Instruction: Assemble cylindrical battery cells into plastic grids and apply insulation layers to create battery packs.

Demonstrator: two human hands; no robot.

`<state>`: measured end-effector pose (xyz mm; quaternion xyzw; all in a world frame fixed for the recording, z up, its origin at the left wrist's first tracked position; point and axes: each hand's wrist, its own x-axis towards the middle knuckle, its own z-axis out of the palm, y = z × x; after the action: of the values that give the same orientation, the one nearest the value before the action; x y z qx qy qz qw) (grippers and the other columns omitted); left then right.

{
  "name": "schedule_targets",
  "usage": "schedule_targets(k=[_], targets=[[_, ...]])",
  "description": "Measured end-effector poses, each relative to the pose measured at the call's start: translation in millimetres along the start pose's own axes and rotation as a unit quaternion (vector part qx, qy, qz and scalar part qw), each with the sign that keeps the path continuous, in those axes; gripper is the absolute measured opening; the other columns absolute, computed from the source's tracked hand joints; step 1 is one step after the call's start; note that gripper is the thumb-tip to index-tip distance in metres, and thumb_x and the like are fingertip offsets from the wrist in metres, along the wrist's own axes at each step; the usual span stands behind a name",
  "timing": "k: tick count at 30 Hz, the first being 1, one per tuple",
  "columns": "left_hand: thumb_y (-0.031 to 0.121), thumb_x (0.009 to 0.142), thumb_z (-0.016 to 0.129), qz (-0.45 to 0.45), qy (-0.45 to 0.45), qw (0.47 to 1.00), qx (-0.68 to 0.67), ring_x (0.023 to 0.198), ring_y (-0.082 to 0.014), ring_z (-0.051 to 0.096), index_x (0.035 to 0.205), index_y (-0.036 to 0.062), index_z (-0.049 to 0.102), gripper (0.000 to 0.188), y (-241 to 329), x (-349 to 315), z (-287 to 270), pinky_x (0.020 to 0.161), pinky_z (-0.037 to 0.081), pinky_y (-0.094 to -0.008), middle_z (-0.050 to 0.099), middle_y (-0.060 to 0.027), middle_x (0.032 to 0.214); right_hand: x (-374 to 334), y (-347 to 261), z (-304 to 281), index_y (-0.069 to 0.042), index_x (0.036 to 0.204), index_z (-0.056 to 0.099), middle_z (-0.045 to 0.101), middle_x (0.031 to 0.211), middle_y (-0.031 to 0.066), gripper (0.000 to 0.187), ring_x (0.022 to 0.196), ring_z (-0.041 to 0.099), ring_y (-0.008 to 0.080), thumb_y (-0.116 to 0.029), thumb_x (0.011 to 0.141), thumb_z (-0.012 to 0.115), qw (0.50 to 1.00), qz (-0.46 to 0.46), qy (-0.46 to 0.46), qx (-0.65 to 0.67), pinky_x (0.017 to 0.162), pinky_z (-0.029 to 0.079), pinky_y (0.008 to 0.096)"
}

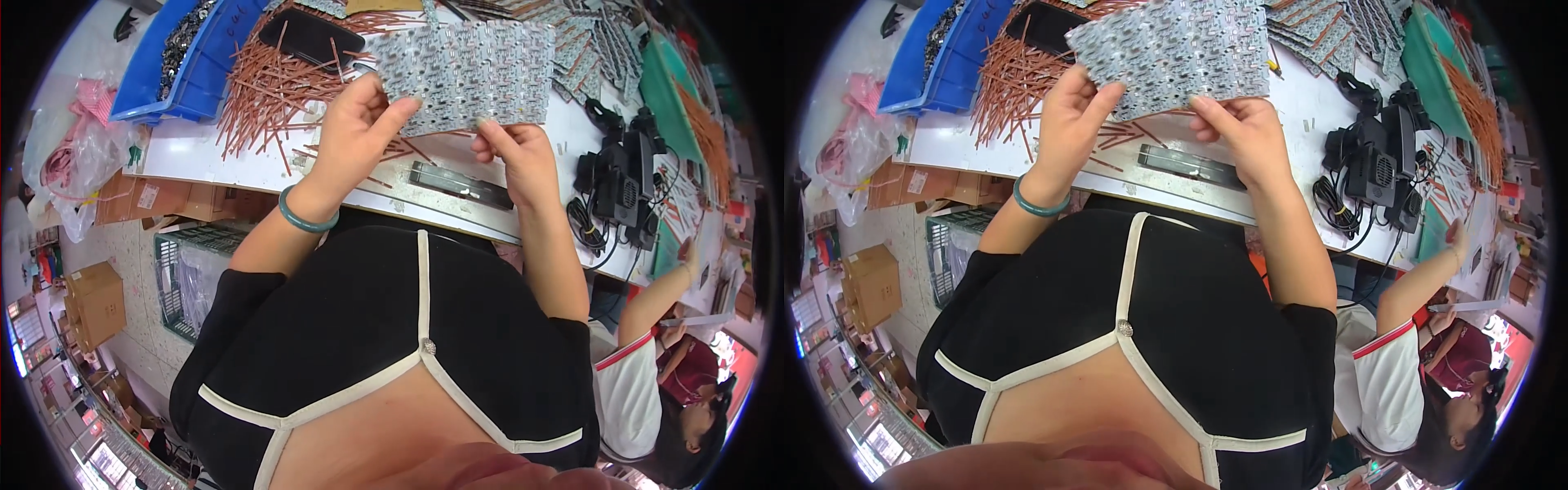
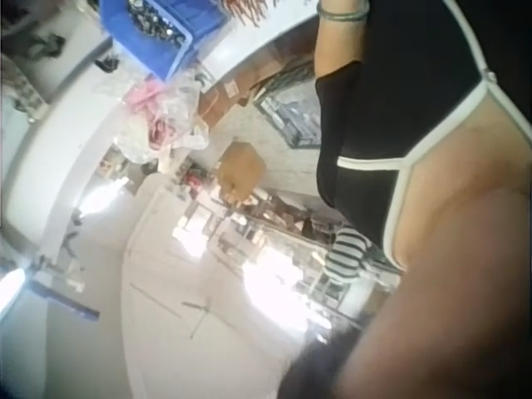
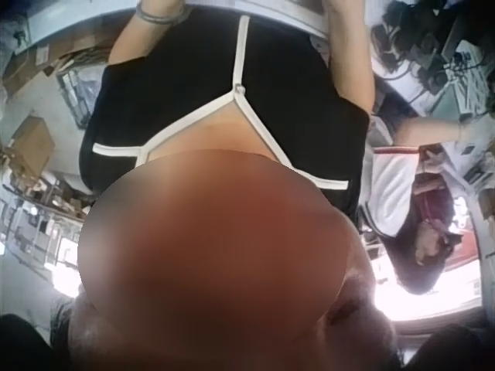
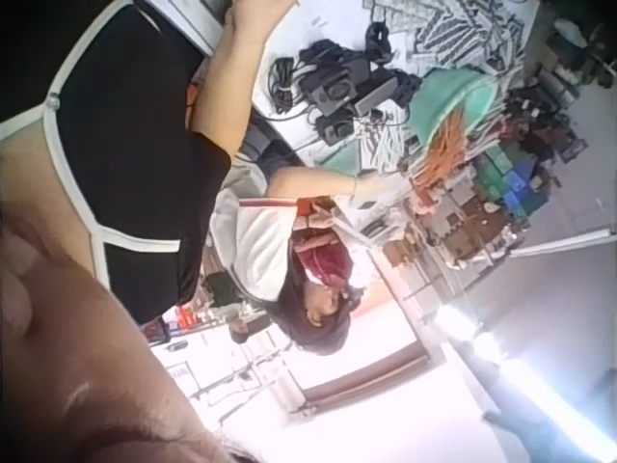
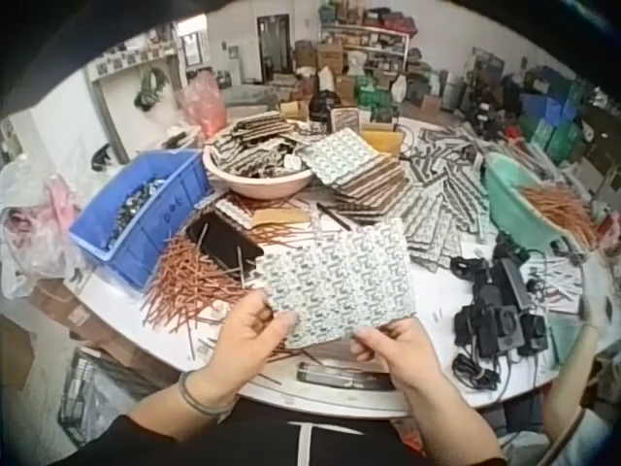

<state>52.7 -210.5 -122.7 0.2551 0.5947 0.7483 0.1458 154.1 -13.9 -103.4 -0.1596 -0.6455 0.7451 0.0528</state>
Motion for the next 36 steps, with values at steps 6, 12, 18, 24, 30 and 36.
schedule_targets(k=[6,12,18,24,30,36], targets=[[0.016,0.09,0.061,0.016,0.095,0.995,0.035,0.06,-0.0089,0.055,0.09,0.0005,0.056,0.016,23.9,-0.1,-9.7,0.051,0.041,-0.0208,0.063,-0.0032,0.077,25.2,-8.4,23.9,0.004,0.083,0.065,0.064,0.067,0.0089,0.022,0.058,0.059,0.0137,-0.018,0.084,0.069,0.998,-0.014,-0.048,-0.034,0.059,0.049,0.0251],[0.02,0.095,0.052,-0.294,0.013,0.894,-0.337,0.087,-0.0087,0.062,0.114,0.0059,0.055,0.024,3.2,0.2,-35.8,0.062,0.05,-0.0213,0.065,-0.0022,0.103,32.2,-27.3,40.8,0.004,0.083,0.064,0.063,0.068,0.0081,0.02,0.061,0.06,0.0146,-0.015,0.084,0.068,0.992,-0.072,-0.093,-0.054,0.062,0.049,0.026],[0.017,0.095,0.051,-0.161,0.0,0.96,-0.228,0.09,-0.0114,0.062,0.116,0.0029,0.054,0.025,9.4,-6.1,-30.3,0.065,0.051,-0.0228,0.064,-0.0063,0.107,35.5,-26.9,35.9,0.003,0.089,0.064,0.065,0.074,0.0087,0.021,0.066,0.062,0.0158,-0.017,0.083,0.068,0.988,-0.052,-0.131,-0.071,0.065,0.05,0.0275],[0.011,0.088,0.063,-0.028,-0.034,0.999,0.009,0.075,-0.0108,0.061,0.101,-0.0013,0.059,0.019,6.2,-16.7,-32.8,0.066,0.049,-0.0244,0.065,-0.0063,0.088,16.6,-18.8,-19.0,0.003,0.114,0.056,0.066,0.092,0.0086,0.048,0.082,0.062,0.0157,-0.014,0.074,0.074,0.978,-0.165,-0.096,-0.08,0.076,0.048,0.0277],[-0.002,0.068,0.069,0.25,-0.117,0.927,0.255,0.076,-0.0224,0.064,0.093,-0.0002,0.066,0.025,4.3,-26.3,-4.7,0.068,0.05,-0.029,0.066,-0.011,0.085,-33.9,-5.5,-44.2,0.0,0.12,0.055,0.062,0.108,0.0087,0.056,0.096,0.059,0.0148,-0.01,0.07,0.077,0.892,-0.161,0.038,-0.421,0.08,0.047,0.0278],[0.008,0.06,0.077,0.421,-0.094,0.843,0.321,0.075,-0.0224,0.062,0.094,0.0087,0.066,0.036,4.6,-18.5,30.4,0.063,0.048,-0.0325,0.065,-0.0049,0.087,-63.2,35.6,-2.6,0.0,0.137,0.032,0.051,0.126,0.0129,0.094,0.112,0.052,0.0215,-0.032,0.066,0.084,0.98,-0.193,0.033,-0.032,0.09,0.045,0.0333]])
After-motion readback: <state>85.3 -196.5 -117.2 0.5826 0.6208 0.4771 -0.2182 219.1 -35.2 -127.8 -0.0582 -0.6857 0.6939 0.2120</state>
